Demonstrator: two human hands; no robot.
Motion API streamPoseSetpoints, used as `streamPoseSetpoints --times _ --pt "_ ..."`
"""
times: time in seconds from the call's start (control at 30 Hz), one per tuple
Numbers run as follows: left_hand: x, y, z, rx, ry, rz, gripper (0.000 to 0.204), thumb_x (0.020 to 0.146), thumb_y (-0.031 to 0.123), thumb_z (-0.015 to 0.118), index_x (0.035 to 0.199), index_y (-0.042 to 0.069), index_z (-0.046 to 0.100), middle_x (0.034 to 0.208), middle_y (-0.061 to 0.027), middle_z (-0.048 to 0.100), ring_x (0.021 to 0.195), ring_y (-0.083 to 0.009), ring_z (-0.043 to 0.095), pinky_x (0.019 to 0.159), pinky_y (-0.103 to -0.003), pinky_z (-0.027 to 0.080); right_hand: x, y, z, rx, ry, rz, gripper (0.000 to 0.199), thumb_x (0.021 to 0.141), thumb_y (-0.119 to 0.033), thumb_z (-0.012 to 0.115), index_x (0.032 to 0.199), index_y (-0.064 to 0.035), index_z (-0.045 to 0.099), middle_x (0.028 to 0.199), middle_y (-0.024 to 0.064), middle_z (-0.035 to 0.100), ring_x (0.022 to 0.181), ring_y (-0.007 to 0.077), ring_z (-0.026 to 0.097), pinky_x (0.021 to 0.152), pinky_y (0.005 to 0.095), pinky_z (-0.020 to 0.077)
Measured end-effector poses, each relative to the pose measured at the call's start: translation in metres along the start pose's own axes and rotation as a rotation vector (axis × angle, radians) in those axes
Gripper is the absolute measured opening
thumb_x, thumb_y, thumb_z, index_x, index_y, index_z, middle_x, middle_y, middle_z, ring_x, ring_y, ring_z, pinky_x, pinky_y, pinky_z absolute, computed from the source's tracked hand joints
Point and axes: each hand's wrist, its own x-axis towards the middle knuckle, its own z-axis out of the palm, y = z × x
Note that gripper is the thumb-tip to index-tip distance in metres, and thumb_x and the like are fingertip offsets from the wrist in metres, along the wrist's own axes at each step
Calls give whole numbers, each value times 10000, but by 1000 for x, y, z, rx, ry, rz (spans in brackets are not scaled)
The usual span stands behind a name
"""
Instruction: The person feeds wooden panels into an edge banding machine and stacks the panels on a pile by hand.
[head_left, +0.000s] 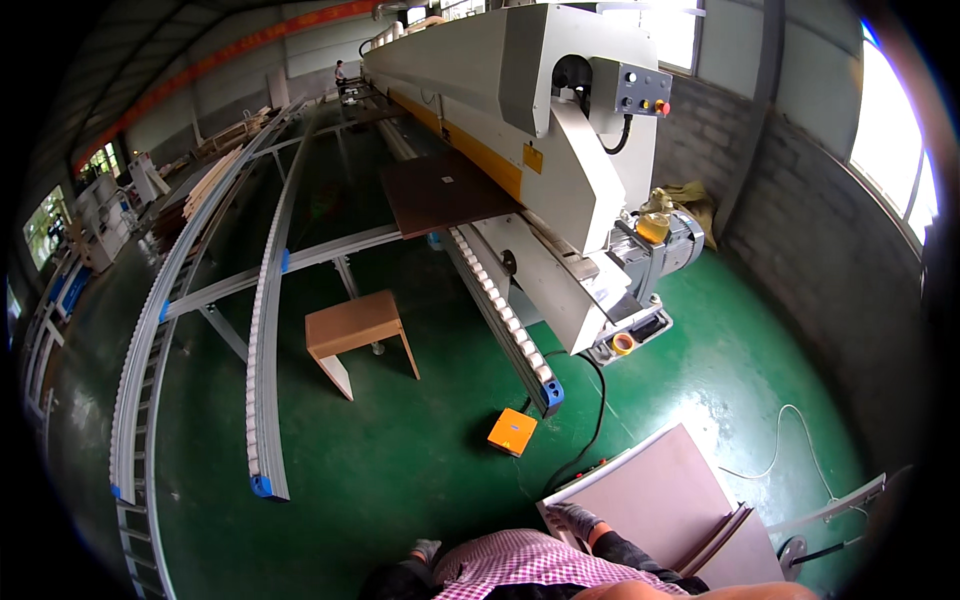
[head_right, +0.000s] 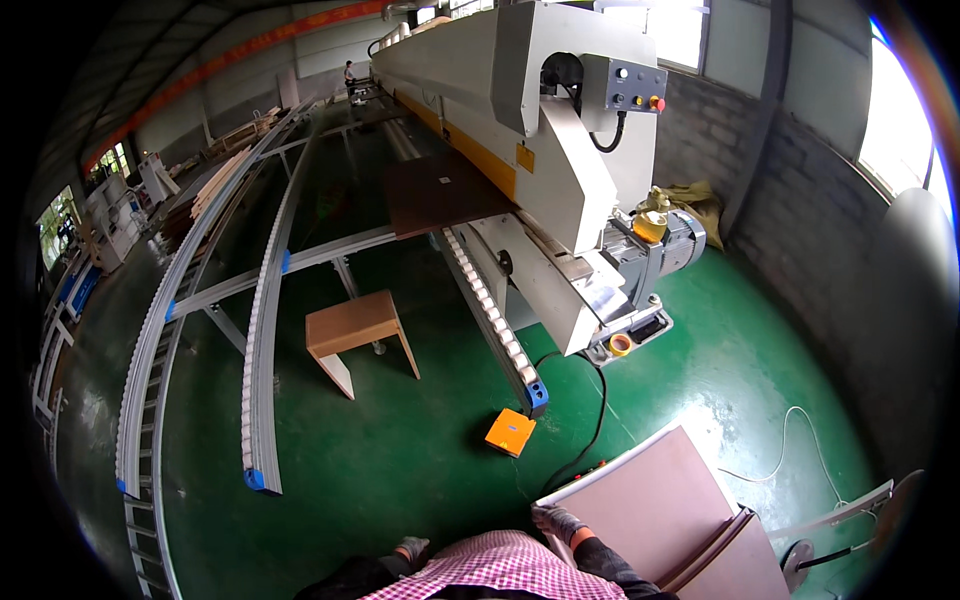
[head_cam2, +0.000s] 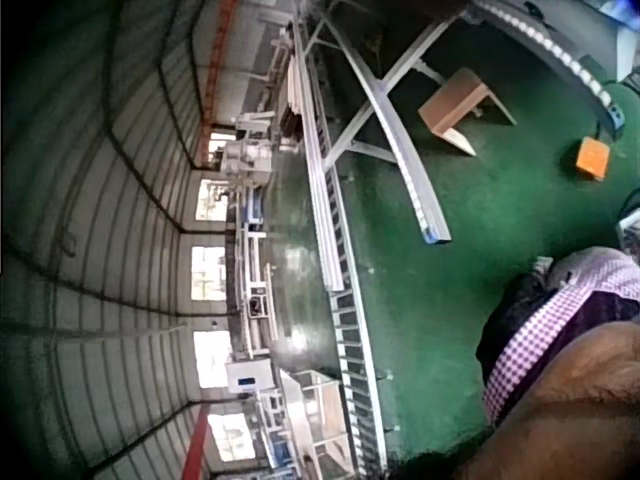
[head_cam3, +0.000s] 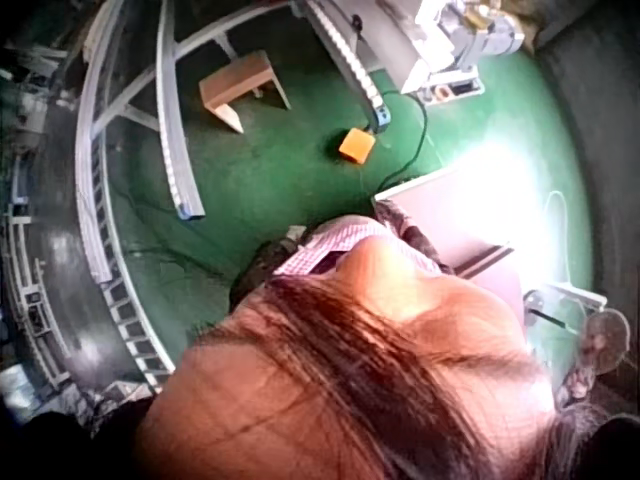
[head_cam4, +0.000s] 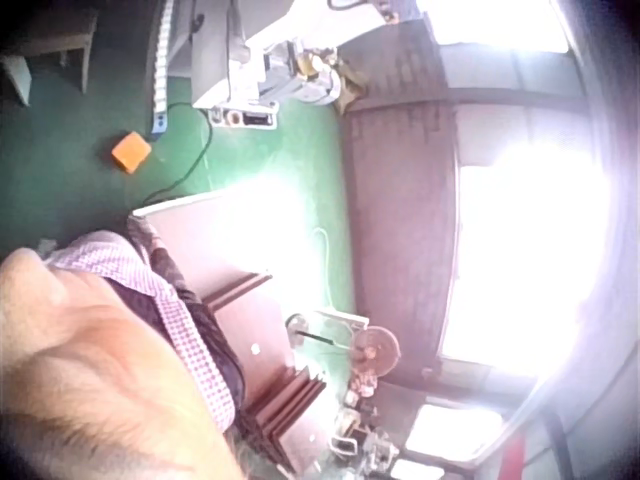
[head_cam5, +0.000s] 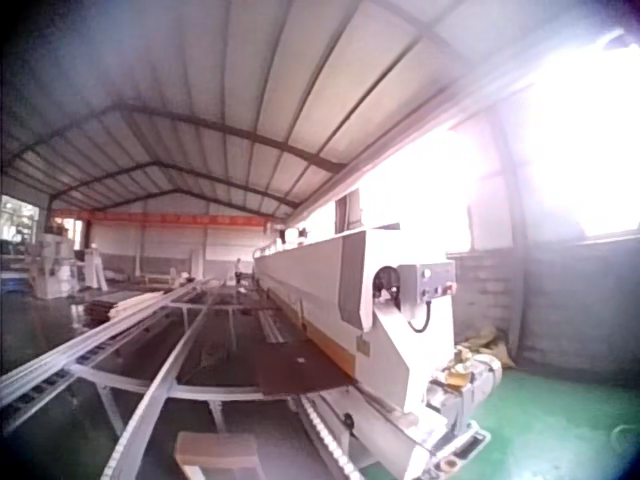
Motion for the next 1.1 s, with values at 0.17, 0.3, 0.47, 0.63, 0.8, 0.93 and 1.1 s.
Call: streamPoseSetpoints --times 0.17,0.3,0.47,0.63,0.8,0.93,1.1 --pt "49 -9 -22 -987 171 -389 297 901 416 563 968 135 632 826 -53 639 696 -243 593 618 -412 464 10 -35 16 -120 -16 -131 469 953 -389 539 1274 -48 502 1322 180 549 1226 349 524 1021 455 411" --pt "57 27 -61 -1454 222 -434 225 935 377 557 873 166 608 680 22 586 531 -163 532 488 -369 403 5 -62 31 -90 -27 -198 378 954 -372 547 1179 -70 559 1151 121 632 1017 269 622 866 416 486" --pt "73 13 -45 -1600 -6 -390 177 946 324 531 922 162 600 850 -13 634 762 -219 599 648 -420 451 11 -88 47 74 -182 -241 291 935 -367 583 1063 -106 600 946 31 653 767 167 620 680 335 501" --pt "84 -12 7 -240 233 -96 370 934 404 487 1057 100 658 1143 -131 663 1119 -290 604 908 -437 484 -14 -130 85 137 -188 -213 432 909 -392 622 1182 -60 585 1157 129 644 984 271 635 898 412 499" --pt "53 -27 23 -539 205 -252 481 917 474 457 1153 109 662 1204 -152 630 1161 -315 572 973 -432 447 7 -148 95 433 -421 -311 512 898 -514 598 1172 -83 565 1171 128 614 1051 269 595 926 434 472" --pt "23 -55 36 108 299 152 427 954 415 393 1044 112 679 1146 -145 649 1095 -297 603 917 -422 472 9 -178 118 429 -429 -330 714 920 -595 488 1407 -87 367 1410 157 429 1265 331 441 1053 494 348" --pt "25 -52 41 -94 615 84 344 913 402 493 1093 177 681 1099 -67 684 1105 -319 600 967 -432 450 12 -198 136 496 -444 -317 703 923 -595 480 1399 -89 370 1406 153 429 1265 338 440 1054 488 355"
